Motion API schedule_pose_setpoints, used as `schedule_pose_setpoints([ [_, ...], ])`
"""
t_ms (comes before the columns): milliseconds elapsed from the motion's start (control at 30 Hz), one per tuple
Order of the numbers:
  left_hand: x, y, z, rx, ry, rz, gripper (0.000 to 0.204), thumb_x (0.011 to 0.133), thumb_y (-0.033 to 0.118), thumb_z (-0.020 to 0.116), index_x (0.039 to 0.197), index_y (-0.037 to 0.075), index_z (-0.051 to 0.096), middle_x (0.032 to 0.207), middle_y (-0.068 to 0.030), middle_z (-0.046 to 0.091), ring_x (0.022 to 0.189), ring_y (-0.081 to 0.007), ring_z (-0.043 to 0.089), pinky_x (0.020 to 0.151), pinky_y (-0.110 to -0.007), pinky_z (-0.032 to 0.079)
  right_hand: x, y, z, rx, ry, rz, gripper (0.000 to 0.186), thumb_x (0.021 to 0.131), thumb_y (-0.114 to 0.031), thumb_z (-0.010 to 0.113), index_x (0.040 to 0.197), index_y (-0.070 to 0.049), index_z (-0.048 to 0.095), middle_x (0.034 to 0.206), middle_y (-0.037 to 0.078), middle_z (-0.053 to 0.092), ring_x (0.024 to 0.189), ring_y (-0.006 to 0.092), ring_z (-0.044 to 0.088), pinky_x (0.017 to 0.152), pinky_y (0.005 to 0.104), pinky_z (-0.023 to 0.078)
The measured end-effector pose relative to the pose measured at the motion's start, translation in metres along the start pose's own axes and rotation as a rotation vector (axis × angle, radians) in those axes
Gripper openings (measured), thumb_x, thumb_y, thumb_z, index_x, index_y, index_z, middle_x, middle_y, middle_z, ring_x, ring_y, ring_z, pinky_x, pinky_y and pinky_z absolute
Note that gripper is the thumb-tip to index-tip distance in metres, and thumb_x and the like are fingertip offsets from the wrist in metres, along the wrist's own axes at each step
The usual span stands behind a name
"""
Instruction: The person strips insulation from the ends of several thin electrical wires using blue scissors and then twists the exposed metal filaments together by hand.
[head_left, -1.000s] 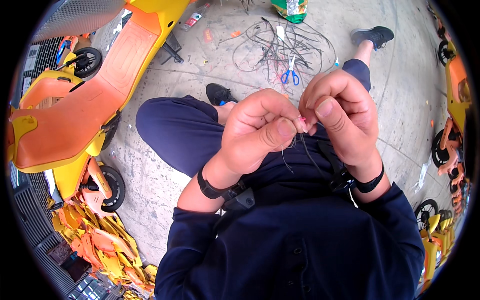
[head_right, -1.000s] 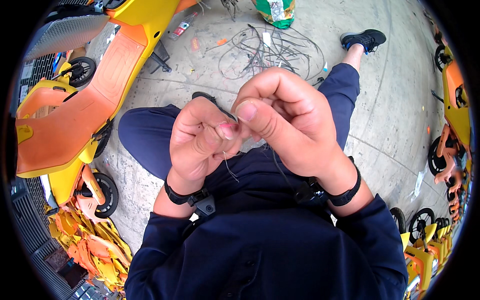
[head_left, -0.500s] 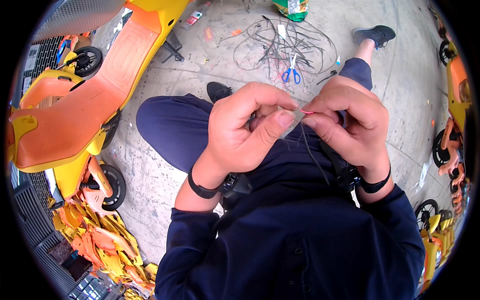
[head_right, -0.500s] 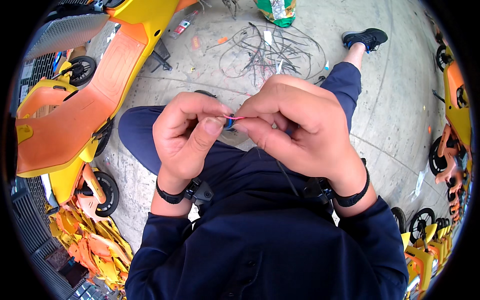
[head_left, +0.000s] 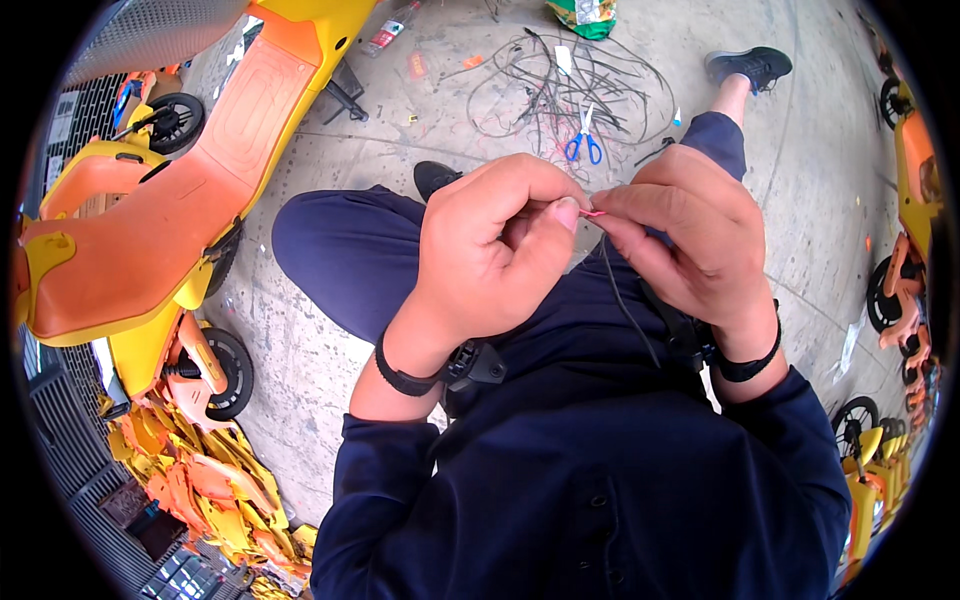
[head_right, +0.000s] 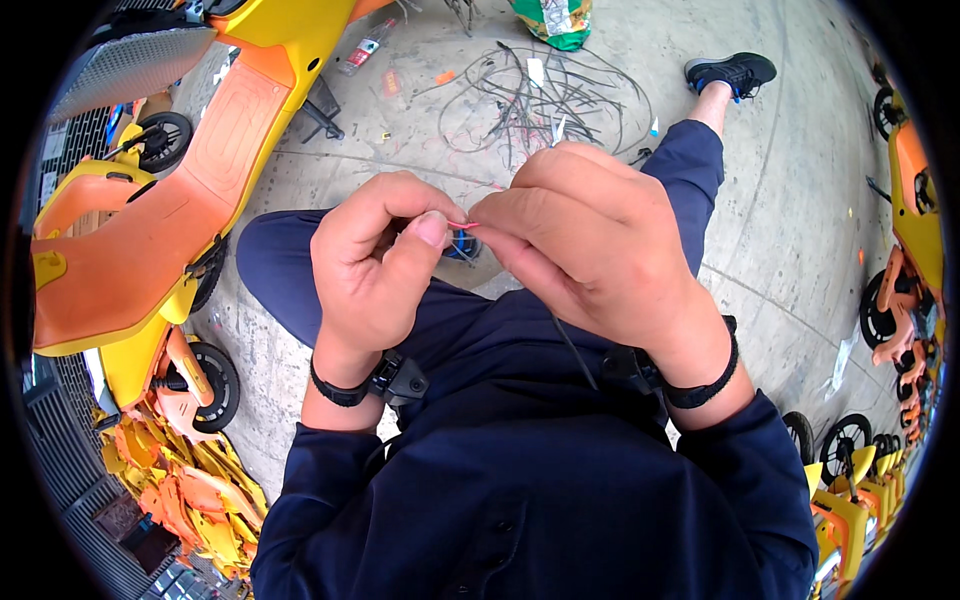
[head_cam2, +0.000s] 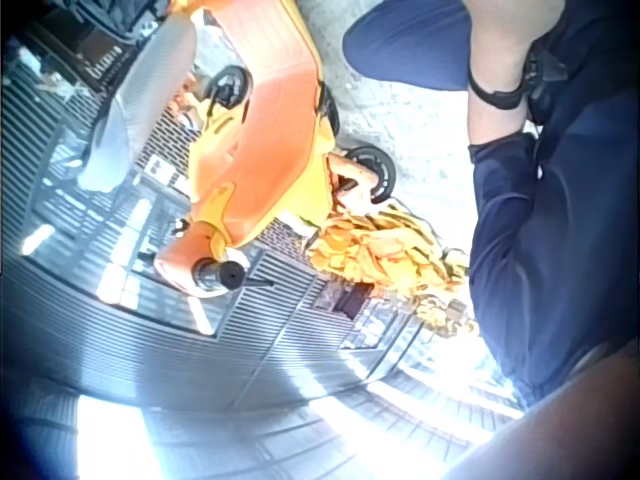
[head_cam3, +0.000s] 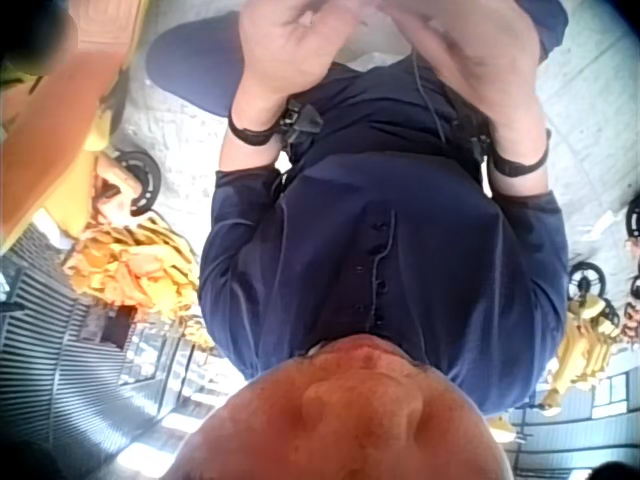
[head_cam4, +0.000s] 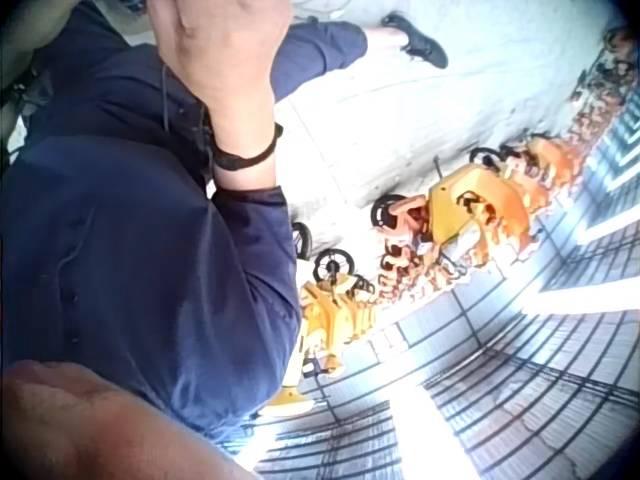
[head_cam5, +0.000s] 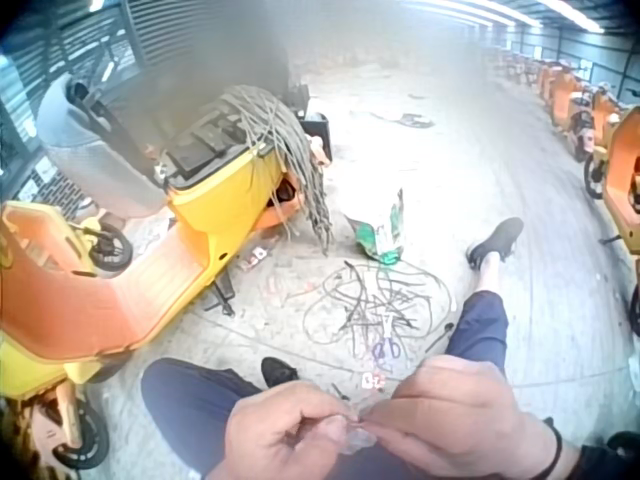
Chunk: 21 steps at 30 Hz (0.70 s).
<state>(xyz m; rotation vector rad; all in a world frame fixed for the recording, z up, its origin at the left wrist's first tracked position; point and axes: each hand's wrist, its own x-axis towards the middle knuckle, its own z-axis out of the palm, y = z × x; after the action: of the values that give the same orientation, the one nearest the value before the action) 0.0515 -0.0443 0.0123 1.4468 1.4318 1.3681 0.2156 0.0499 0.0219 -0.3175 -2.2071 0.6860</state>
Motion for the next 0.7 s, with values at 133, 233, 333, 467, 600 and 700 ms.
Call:
schedule_pose_setpoints([
  [133, -0.001, 0.003, 0.004, -0.117, 0.023, -0.002, 0.007, 0.085, 0.002, 0.054, 0.084, -0.001, 0.06, 0.072, -0.0019, 0.057, 0.06, -0.0037, 0.046, 0.054, -0.018, 0.037, -0.001, 0.0, -0.001, 0.063, 0.02, 0.034, 0.02, 0.063, 0.001, 0.073, 0.082, -0.003, 0.065, 0.07, 0.008, 0.056, 0.06, 0.0205, 0.056, 0.051, 0.0288, 0.044],
  [233, -0.002, 0.005, 0.006, -0.259, 0.042, -0.029, 0.008, 0.087, 0.003, 0.054, 0.084, -0.001, 0.06, 0.073, -0.0012, 0.058, 0.061, -0.0025, 0.046, 0.055, -0.017, 0.037, -0.001, -0.001, -0.003, 0.11, 0.034, 0.041, 0.02, 0.064, 0.001, 0.073, 0.082, -0.003, 0.066, 0.071, 0.007, 0.058, 0.06, 0.019, 0.057, 0.052, 0.027, 0.044],
  [333, -0.002, 0.006, 0.004, -0.405, -0.012, -0.067, 0.009, 0.089, 0.004, 0.052, 0.088, -0.001, 0.059, 0.078, -0.0018, 0.06, 0.064, -0.0022, 0.047, 0.057, -0.017, 0.038, -0.002, 0.0, -0.004, 0.117, 0.046, 0.04, 0.02, 0.064, 0.001, 0.073, 0.083, -0.003, 0.066, 0.071, 0.006, 0.059, 0.06, 0.0176, 0.057, 0.053, 0.025, 0.044],
  [467, 0.0, 0.01, 0.007, -0.434, 0.009, -0.138, 0.018, 0.09, 0.013, 0.05, 0.089, -0.002, 0.058, 0.071, -0.0035, 0.056, 0.055, -0.0054, 0.045, 0.05, -0.019, 0.034, -0.003, 0.002, -0.004, 0.138, 0.057, 0.069, 0.019, 0.065, 0.001, 0.073, 0.082, -0.003, 0.066, 0.07, 0.006, 0.06, 0.059, 0.0174, 0.057, 0.054, 0.0246, 0.044],
  [600, -0.001, 0.009, 0.006, -0.377, 0.061, -0.106, 0.019, 0.09, 0.014, 0.05, 0.088, -0.003, 0.058, 0.072, -0.0035, 0.056, 0.057, -0.0054, 0.046, 0.051, -0.019, 0.034, -0.002, 0.001, -0.005, 0.061, 0.068, 0.041, 0.019, 0.064, 0.0, 0.073, 0.082, -0.002, 0.066, 0.071, 0.006, 0.059, 0.06, 0.0178, 0.056, 0.054, 0.0257, 0.044],
  [700, 0.0, 0.002, 0.002, -0.476, 0.014, -0.057, 0.007, 0.089, 0.004, 0.053, 0.091, -0.001, 0.058, 0.077, 0.001, 0.055, 0.063, -0.0009, 0.044, 0.055, -0.016, 0.035, -0.001, 0.001, -0.003, 0.013, 0.047, 0.003, 0.021, 0.063, -0.001, 0.074, 0.082, -0.002, 0.066, 0.071, 0.007, 0.057, 0.06, 0.0186, 0.056, 0.053, 0.0268, 0.044],
])
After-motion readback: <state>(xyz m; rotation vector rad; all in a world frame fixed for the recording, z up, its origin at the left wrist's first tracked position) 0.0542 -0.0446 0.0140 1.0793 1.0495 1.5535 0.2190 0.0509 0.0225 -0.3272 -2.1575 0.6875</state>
